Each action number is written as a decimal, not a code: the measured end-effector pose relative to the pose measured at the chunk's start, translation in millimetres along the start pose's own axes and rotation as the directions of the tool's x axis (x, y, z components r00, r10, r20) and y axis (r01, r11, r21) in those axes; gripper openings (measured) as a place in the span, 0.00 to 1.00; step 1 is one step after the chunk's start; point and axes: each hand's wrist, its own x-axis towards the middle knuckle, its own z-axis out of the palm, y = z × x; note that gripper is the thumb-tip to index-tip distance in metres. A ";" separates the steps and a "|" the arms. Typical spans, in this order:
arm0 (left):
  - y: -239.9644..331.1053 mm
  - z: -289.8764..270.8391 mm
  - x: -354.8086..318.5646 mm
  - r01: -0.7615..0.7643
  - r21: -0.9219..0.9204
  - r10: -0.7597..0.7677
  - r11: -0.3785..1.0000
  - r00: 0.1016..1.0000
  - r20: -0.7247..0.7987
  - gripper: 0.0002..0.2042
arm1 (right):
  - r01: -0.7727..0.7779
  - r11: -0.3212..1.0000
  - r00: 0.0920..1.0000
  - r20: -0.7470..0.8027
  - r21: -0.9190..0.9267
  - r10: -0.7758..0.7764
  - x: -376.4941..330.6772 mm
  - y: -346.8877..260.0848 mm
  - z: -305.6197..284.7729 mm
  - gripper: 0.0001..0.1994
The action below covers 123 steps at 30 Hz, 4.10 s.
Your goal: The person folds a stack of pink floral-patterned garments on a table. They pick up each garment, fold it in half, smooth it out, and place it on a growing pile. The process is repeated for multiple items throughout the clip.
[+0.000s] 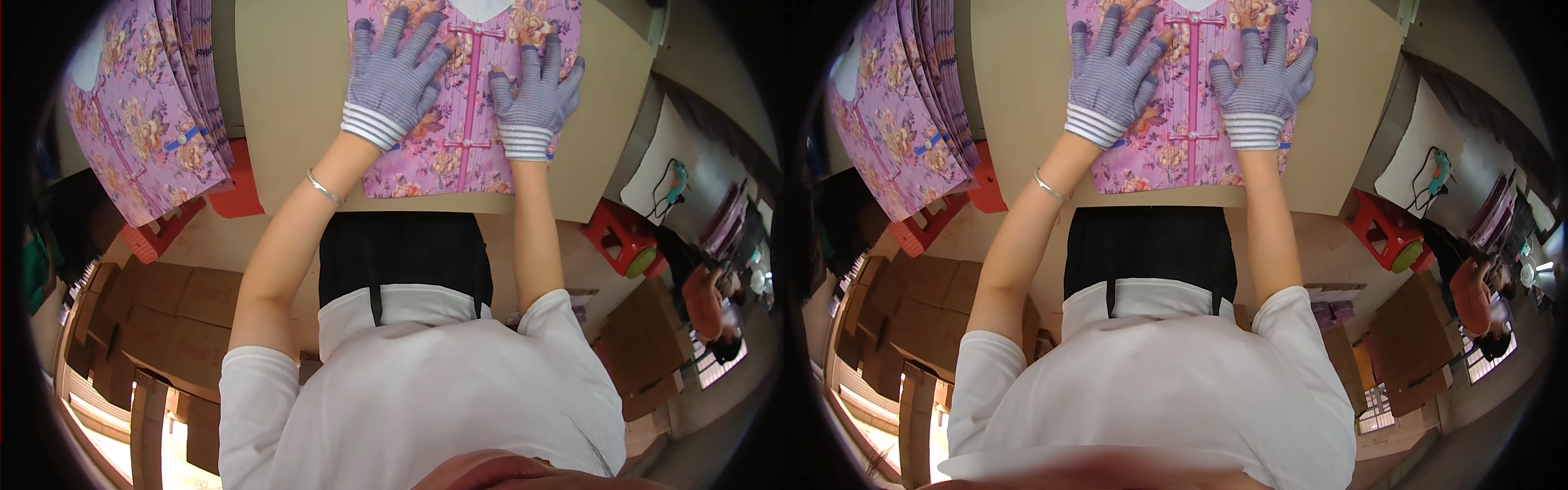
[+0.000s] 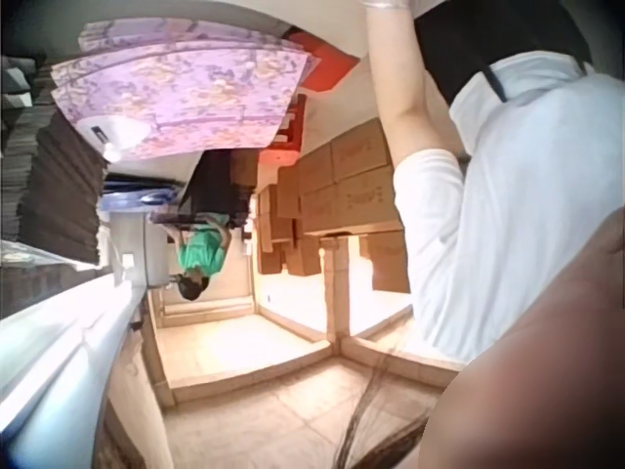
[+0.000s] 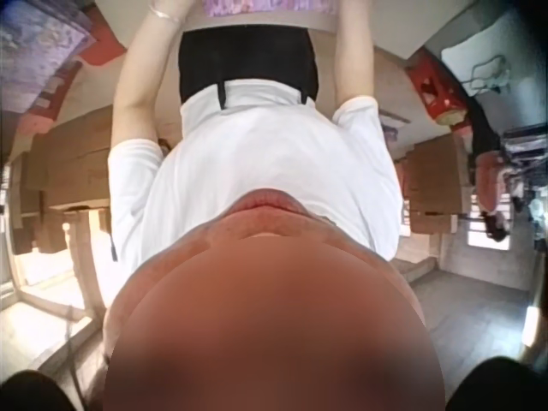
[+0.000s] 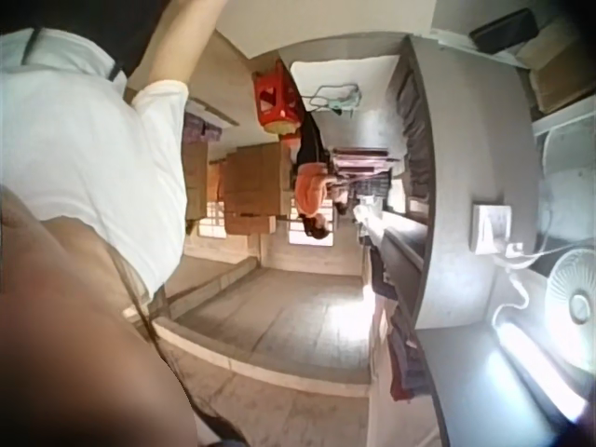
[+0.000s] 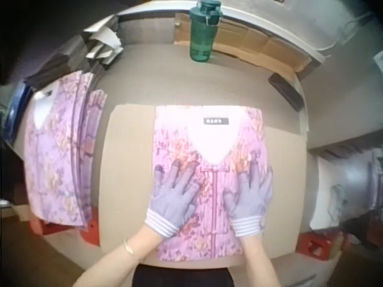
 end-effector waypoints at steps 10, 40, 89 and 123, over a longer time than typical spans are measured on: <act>-3.6 5.6 0.4 -0.021 -0.020 0.020 1.000 1.000 -0.021 0.27 | 0.017 0.999 1.000 -0.004 0.052 -0.017 50.4 -12.6 12.5 0.31; -3.3 4.9 1.4 0.016 -0.048 -0.015 0.999 1.000 0.004 0.25 | -0.012 0.998 1.000 0.000 0.067 0.012 62.5 -19.8 16.4 0.29; 2.9 6.1 8.8 -0.170 -0.023 0.171 0.985 0.982 0.073 0.27 | 0.584 0.664 0.720 0.079 0.468 -0.689 7.9 61.1 -7.0 0.28; -22.8 -8.7 18.1 -0.188 0.042 0.167 0.981 0.940 0.296 0.27 | -0.100 0.885 0.989 -0.055 0.454 0.140 125.0 114.2 60.6 0.13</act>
